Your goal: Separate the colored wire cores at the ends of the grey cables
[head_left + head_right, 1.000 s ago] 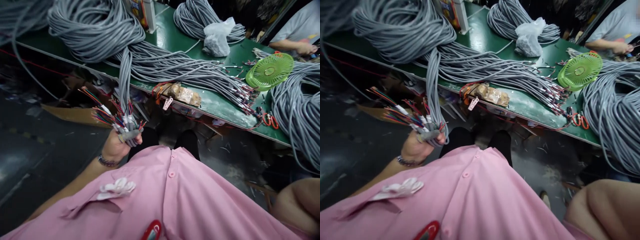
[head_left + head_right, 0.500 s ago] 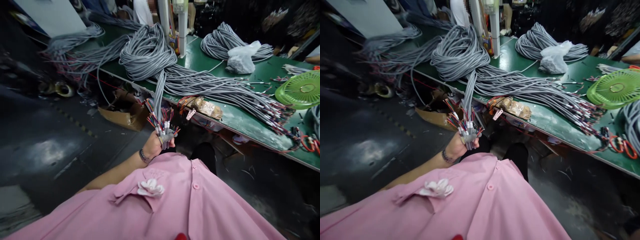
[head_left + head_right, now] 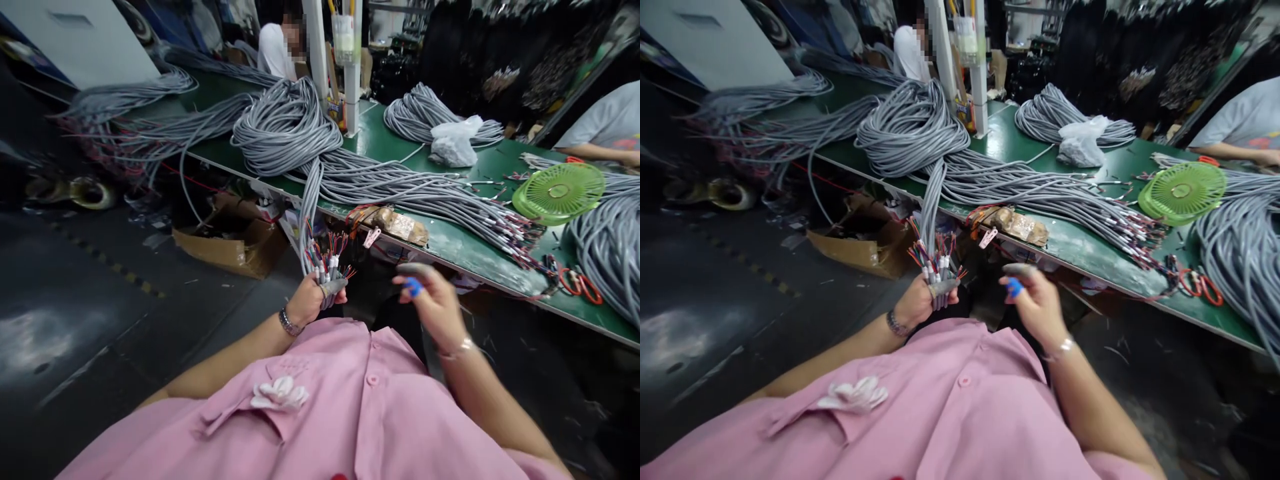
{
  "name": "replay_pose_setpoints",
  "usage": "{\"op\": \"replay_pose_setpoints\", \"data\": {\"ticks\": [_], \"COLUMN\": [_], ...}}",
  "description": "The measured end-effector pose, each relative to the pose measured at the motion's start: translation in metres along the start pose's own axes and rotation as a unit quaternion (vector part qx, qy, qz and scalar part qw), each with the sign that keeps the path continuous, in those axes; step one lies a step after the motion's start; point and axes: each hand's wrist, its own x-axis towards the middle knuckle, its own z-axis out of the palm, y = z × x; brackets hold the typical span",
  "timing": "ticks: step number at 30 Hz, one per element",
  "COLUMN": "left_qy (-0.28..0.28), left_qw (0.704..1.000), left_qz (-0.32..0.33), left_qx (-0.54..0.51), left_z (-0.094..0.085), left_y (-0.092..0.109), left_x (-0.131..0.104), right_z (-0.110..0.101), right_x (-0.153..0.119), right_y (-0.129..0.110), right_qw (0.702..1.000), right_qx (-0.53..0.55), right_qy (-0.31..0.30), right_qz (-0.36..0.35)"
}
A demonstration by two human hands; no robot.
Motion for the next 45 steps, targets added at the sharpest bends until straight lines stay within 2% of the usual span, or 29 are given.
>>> {"op": "replay_pose_setpoints", "data": {"ticks": [2,4,7,10,14,17,25,30,33,36,40,43,44,45], "left_qy": [-0.011,-0.027,-0.063,-0.085,-0.089,-0.088,-0.09,-0.13,-0.145,-0.144,-0.161,-0.197,-0.177,-0.099], "left_qw": [1.0,1.0,0.998,0.995,0.994,0.995,0.995,0.986,0.975,0.959,0.948,0.963,0.973,0.987], "left_qz": [-0.002,-0.004,-0.013,-0.015,-0.021,-0.03,-0.037,0.01,0.041,0.078,0.063,0.014,0.011,0.036], "left_qx": [0.013,0.015,0.02,0.047,0.065,0.046,0.038,0.104,0.161,0.23,0.267,0.182,0.145,0.118], "left_z": [0.0,0.001,-0.002,-0.009,-0.017,-0.017,-0.016,-0.012,-0.004,0.005,0.012,-0.001,-0.011,-0.024], "left_y": [-0.002,-0.004,-0.007,-0.01,-0.009,-0.007,0.014,0.016,0.004,-0.011,-0.029,-0.031,-0.029,-0.024], "left_x": [0.0,0.0,-0.001,-0.003,0.0,0.004,0.006,0.005,0.012,0.022,0.031,0.038,0.043,0.05], "right_z": [0.028,0.056,0.083,0.092,0.093,0.093,0.091,0.081,0.073,0.068,0.066,0.06,0.056,0.052], "right_x": [0.001,0.001,0.004,0.008,0.012,0.018,0.036,0.036,0.032,0.026,0.022,0.018,0.015,0.012], "right_y": [0.017,0.034,0.05,0.055,0.058,0.059,0.053,0.046,0.046,0.051,0.063,0.081,0.089,0.1], "right_qw": [0.99,0.971,0.976,0.988,0.988,0.986,0.977,0.97,0.973,0.968,0.947,0.9,0.874,0.846], "right_qx": [0.067,0.12,0.087,0.016,0.002,0.014,0.062,0.051,0.081,0.13,0.177,0.292,0.336,0.373], "right_qy": [-0.078,-0.136,-0.164,-0.144,-0.149,-0.167,-0.203,-0.238,-0.21,-0.163,-0.114,-0.06,-0.045,-0.032], "right_qz": [0.094,0.156,0.113,0.061,0.04,0.021,-0.026,-0.003,0.047,0.138,0.245,0.319,0.349,0.38]}}
